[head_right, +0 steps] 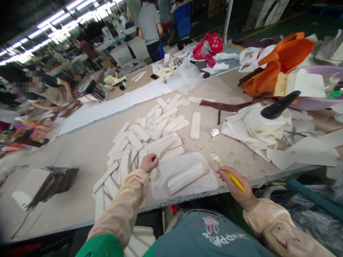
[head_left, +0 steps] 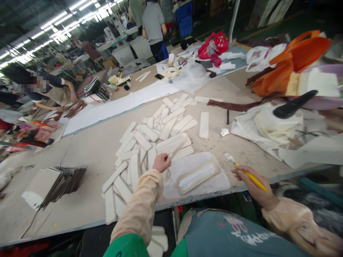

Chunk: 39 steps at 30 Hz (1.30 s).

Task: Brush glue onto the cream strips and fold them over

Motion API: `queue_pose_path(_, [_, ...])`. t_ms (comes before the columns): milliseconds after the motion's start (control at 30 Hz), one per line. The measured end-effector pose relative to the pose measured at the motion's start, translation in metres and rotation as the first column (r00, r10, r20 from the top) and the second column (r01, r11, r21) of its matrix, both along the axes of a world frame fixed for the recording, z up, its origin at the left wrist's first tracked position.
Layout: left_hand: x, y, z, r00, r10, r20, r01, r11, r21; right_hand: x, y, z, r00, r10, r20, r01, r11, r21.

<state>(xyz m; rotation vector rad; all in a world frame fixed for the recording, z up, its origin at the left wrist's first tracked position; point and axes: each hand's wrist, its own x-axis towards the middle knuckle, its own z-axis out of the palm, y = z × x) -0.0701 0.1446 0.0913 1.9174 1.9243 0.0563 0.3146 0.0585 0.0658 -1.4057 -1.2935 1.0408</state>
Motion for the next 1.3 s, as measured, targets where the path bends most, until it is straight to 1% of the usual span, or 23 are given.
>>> queue_pose_path(33, [0.005,-0.004,0.007,0.999,-0.004,0.054,0.004,1.000,-0.004,-0.003,0.005,0.004,1.000,-0.004,-0.021,0.004,1.000,0.015])
queue_pose_path(100, [0.018,-0.017,0.019,0.963,0.022,0.268,-0.011,0.999,-0.043,-0.012,0.017,0.014,0.997,-0.020,-0.075,0.024,0.999,0.042])
queue_pose_path(133, [0.026,-0.024,0.024,0.910,0.062,0.411,-0.032,0.996,-0.079,-0.017,0.025,0.020,0.993,-0.033,-0.115,0.039,0.998,0.046])
queue_pose_path(200, [0.043,-0.038,0.032,0.727,0.179,0.663,-0.086,0.982,-0.170,-0.029,0.039,0.031,0.974,-0.052,-0.220,0.059,0.998,0.024])
queue_pose_path(233, [0.052,-0.044,0.034,0.639,0.229,0.735,-0.112,0.972,-0.205,-0.036,0.046,0.035,0.961,-0.044,-0.272,0.047,0.999,0.006])
queue_pose_path(267, [0.060,-0.048,0.035,0.587,0.257,0.768,-0.136,0.966,-0.219,-0.044,0.052,0.039,0.944,-0.035,-0.329,0.032,0.999,-0.014])
queue_pose_path(300, [0.069,-0.052,0.035,0.563,0.270,0.781,-0.162,0.963,-0.216,-0.052,0.058,0.042,0.924,-0.022,-0.382,0.009,0.999,-0.036])
queue_pose_path(333, [0.076,-0.054,0.034,0.562,0.270,0.782,-0.196,0.962,-0.191,-0.061,0.062,0.045,0.903,-0.013,-0.430,-0.012,0.998,-0.055])
queue_pose_path(367, [0.084,-0.054,0.033,0.585,0.256,0.769,-0.233,0.962,-0.143,-0.070,0.065,0.048,0.882,-0.008,-0.472,-0.030,0.997,-0.073])
queue_pose_path(467, [0.102,-0.053,0.029,0.736,0.161,0.658,-0.307,0.945,0.112,-0.098,0.071,0.056,0.834,-0.005,-0.551,-0.066,0.992,-0.109])
queue_pose_path(533, [0.110,-0.051,0.029,0.829,0.064,0.555,-0.265,0.920,0.290,-0.112,0.074,0.062,0.815,0.006,-0.579,-0.090,0.989,-0.117])
queue_pose_path(600, [0.114,-0.050,0.031,0.885,-0.034,0.465,-0.185,0.891,0.415,-0.122,0.076,0.068,0.802,0.025,-0.597,-0.109,0.988,-0.106])
queue_pose_path(700, [0.117,-0.051,0.035,0.915,-0.136,0.380,-0.088,0.852,0.516,-0.128,0.080,0.071,0.791,0.028,-0.611,-0.105,0.990,-0.090])
queue_pose_path(767, [0.117,-0.052,0.036,0.906,-0.172,0.386,-0.066,0.844,0.532,-0.128,0.082,0.070,0.792,0.035,-0.610,-0.109,0.991,-0.084])
queue_pose_path(833, [0.118,-0.052,0.035,0.874,-0.178,0.452,-0.085,0.861,0.502,-0.126,0.084,0.069,0.791,0.076,-0.607,-0.131,0.990,-0.046])
queue_pose_path(900, [0.120,-0.050,0.034,0.795,-0.136,0.592,-0.139,0.908,0.395,-0.123,0.085,0.070,0.786,0.131,-0.603,-0.157,0.988,0.011])
queue_pose_path(933, [0.122,-0.049,0.034,0.728,-0.088,0.680,-0.178,0.933,0.312,-0.122,0.086,0.071,0.784,0.155,-0.601,-0.170,0.985,0.032])
queue_pose_path(1000, [0.125,-0.045,0.034,0.549,0.037,0.835,-0.258,0.958,0.127,-0.120,0.087,0.073,0.780,0.184,-0.597,-0.191,0.980,0.052])
queue_pose_path(1067, [0.127,-0.041,0.035,0.366,0.146,0.919,-0.329,0.944,-0.019,-0.119,0.088,0.075,0.775,0.197,-0.601,-0.207,0.977,0.052])
queue_pose_path(1100, [0.127,-0.039,0.036,0.301,0.180,0.937,-0.343,0.937,-0.070,-0.118,0.088,0.076,0.773,0.199,-0.603,-0.215,0.976,0.046])
queue_pose_path(1133, [0.127,-0.037,0.037,0.261,0.203,0.944,-0.341,0.934,-0.107,-0.118,0.088,0.076,0.773,0.197,-0.603,-0.221,0.975,0.035])
queue_pose_path(1267, [0.125,-0.031,0.036,0.217,0.265,0.940,-0.324,0.928,-0.186,-0.116,0.088,0.075,0.765,0.184,-0.617,-0.241,0.971,-0.010])
queue_pose_path(1300, [0.125,-0.030,0.035,0.181,0.291,0.940,-0.343,0.914,-0.217,-0.116,0.088,0.074,0.758,0.182,-0.627,-0.246,0.969,-0.015])
